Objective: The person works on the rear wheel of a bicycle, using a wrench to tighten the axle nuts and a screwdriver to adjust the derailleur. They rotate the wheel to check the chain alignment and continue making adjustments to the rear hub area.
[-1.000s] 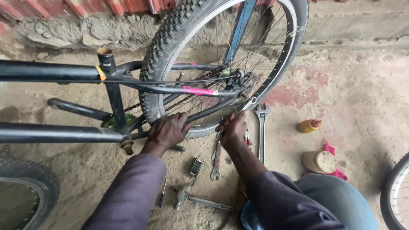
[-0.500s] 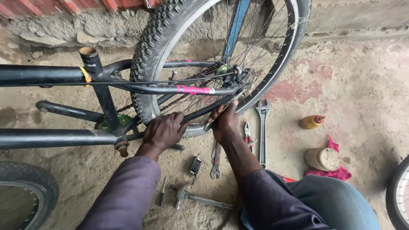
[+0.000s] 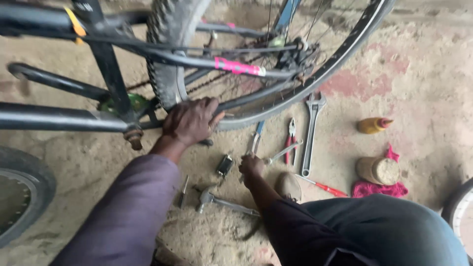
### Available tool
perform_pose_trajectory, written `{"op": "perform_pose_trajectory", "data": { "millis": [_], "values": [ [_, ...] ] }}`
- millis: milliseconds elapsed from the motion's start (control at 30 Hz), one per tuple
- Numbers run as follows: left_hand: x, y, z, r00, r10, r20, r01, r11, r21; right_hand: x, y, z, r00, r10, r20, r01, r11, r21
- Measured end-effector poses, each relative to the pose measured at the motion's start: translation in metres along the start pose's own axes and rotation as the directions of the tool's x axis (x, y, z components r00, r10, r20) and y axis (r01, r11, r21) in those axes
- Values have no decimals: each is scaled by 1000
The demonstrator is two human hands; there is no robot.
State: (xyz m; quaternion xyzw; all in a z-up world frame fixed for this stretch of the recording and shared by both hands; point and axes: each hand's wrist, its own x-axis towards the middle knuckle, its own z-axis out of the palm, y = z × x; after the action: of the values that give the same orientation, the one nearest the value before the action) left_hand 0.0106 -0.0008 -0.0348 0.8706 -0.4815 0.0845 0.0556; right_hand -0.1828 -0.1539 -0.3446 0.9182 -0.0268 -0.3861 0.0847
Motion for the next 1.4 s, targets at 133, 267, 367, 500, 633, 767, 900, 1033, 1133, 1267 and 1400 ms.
{"op": "perform_pose_trajectory", "data": {
  "millis": [133,267,367,500,633,767,900,1033,1133,1267,1400],
  "values": [
    [-2,3,-17,999,27,-20,-29,997,-69,13,4,43,19,359,-933,-408,855,320],
    [1,2,-21,1000,22,3,-21,998,-54,-48,71,-49,356,821,447,-373,-313,873],
    [0,1,-19,1000,22,-15,-23,998,-60,-47,82,-42,422,732,535,-453,-341,824],
    [-1,0,-27,999,50,1,-50,996,-74,-19,77,-4,409,758,508,-507,-273,817],
    [0,-3,-25,999,33,13,-31,995,-96,-25,66,-27,403,818,411,-330,-289,898],
    [-2,1,-28,999,29,30,-26,994,-103,20,72,-26,417,619,665,86,-756,649],
    [-1,2,-30,999,7,32,-4,996,-87,50,97,-4,579,333,744,335,-929,155],
    [0,1,-27,1000,9,26,-7,998,-66,37,107,-91,714,404,572,447,-892,72],
    [-1,2,-25,1000,14,23,-12,997,-71,-151,80,-269,658,528,537,455,-847,276],
    [0,3,-25,998,-4,68,10,997,-83,-154,62,-290,439,887,142,793,-457,404],
    [0,4,-28,999,-11,53,15,997,-72,-132,58,-276,505,836,216,756,-549,357]
  ]
}}
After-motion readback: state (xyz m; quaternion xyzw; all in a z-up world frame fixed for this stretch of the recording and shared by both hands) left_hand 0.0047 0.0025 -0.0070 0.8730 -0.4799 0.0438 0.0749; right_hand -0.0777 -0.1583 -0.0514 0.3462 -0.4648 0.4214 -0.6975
